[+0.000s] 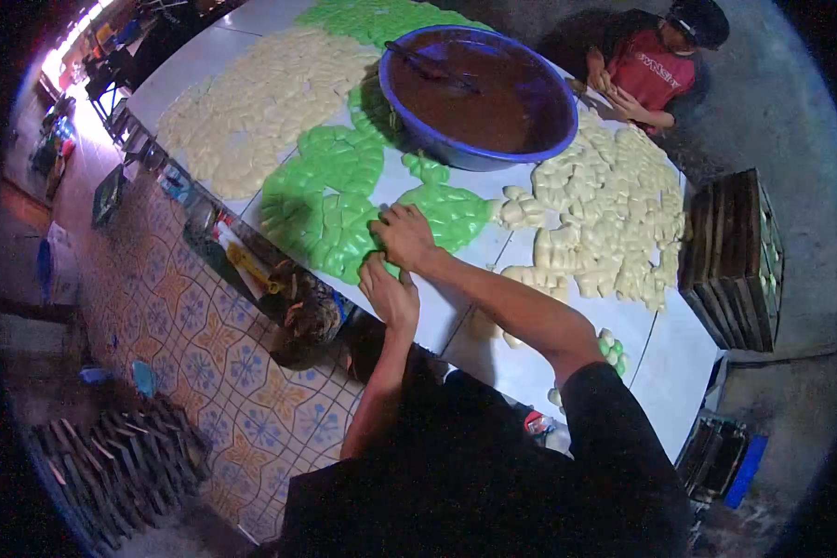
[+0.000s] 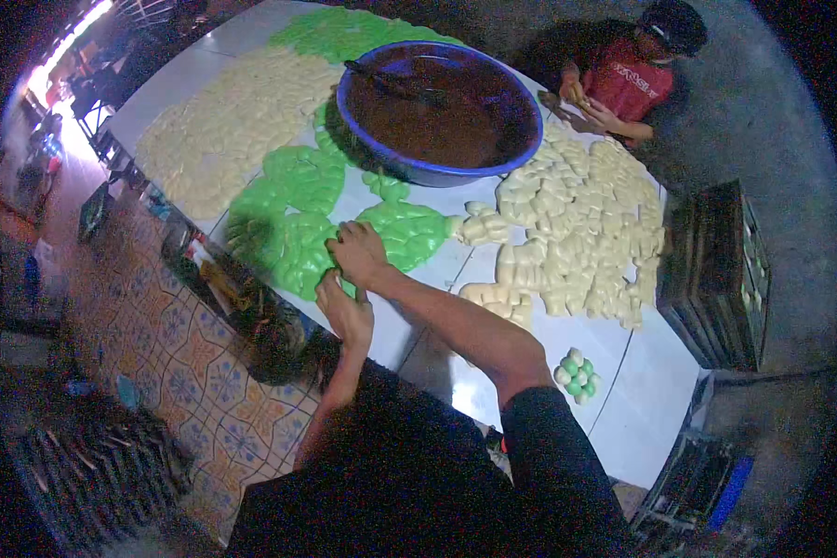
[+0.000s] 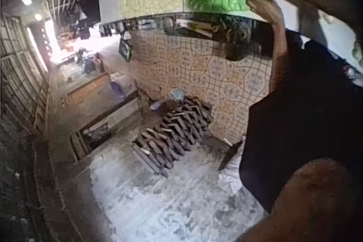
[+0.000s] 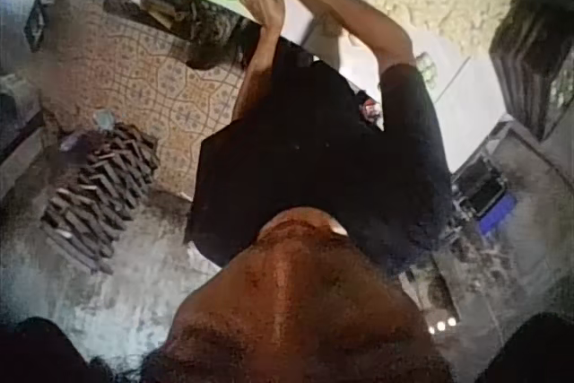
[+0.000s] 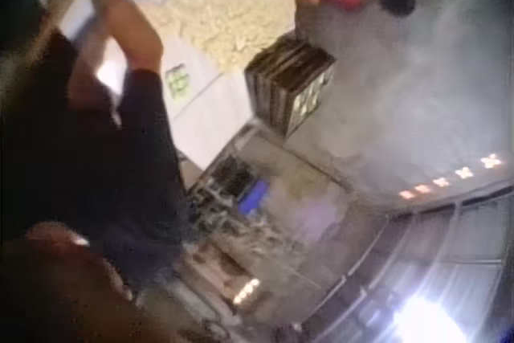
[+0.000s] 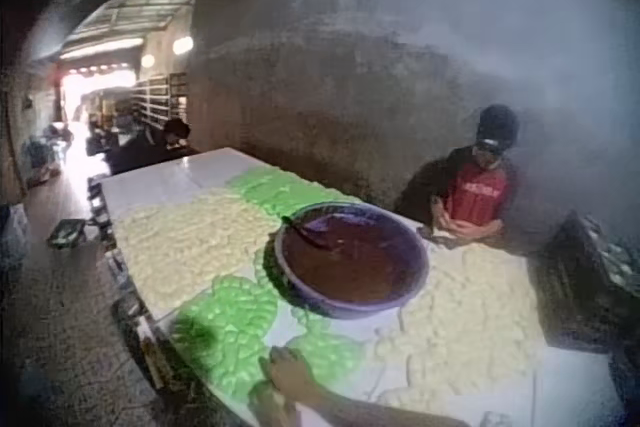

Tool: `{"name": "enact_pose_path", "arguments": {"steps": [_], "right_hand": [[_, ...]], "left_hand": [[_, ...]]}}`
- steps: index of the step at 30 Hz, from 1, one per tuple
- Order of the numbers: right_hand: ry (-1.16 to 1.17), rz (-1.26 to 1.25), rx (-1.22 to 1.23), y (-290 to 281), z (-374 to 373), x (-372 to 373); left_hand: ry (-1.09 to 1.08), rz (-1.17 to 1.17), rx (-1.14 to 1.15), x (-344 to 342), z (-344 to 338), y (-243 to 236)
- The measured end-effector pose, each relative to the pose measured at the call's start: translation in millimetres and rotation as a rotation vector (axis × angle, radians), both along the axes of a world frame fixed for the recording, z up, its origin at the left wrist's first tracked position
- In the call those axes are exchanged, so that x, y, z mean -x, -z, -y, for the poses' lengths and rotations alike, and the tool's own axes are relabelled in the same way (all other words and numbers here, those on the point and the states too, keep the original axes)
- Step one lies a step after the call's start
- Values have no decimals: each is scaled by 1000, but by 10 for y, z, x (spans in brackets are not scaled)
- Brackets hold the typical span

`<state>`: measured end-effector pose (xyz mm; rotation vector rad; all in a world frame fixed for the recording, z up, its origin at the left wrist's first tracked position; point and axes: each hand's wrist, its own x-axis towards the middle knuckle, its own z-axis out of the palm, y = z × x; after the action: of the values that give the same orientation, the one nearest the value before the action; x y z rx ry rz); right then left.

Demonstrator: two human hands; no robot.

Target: The person places filled dough pieces into a baking tray, moves the tray away, and wraps filling into dough portions to shape dough balls on a table by hand.

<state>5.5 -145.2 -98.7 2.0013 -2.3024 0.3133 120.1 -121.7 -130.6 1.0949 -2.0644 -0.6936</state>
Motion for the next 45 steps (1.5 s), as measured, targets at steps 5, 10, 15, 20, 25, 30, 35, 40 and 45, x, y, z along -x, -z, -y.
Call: {"name": "enact_pose_path", "arguments": {"steps": [5,10,15,20,25,30,35,40,45], "right_hand": [[-156,523,64,-243,-257,-106],[-96,821,358,-838,-1016,-198],[73,1115,457,-833,-1658,-664],[244,1300,452,-856,-2080,-808],[50,975,179,-903,-2231,-695],[111,790,255,-876,-2503,-763],[193,976,291,-1493,-2939,-985],[307,1329,964,-1752,-3739,-759],[373,1838,1139,-1567,-3917,-655]], "left_hand": [[-38,-235,-70,-70,126,134],[281,-395,-160,-450,-155,-49],[349,-247,-219,-835,-580,-449],[518,-898,-1259,-937,-1024,-439],[471,-616,-1094,-796,-934,-721],[425,-729,-1132,-790,-893,-797],[281,-1235,-1366,-799,-929,-338],[344,-1152,-1350,-861,-680,-246],[836,-200,-1051,-628,-1172,-827]]}}
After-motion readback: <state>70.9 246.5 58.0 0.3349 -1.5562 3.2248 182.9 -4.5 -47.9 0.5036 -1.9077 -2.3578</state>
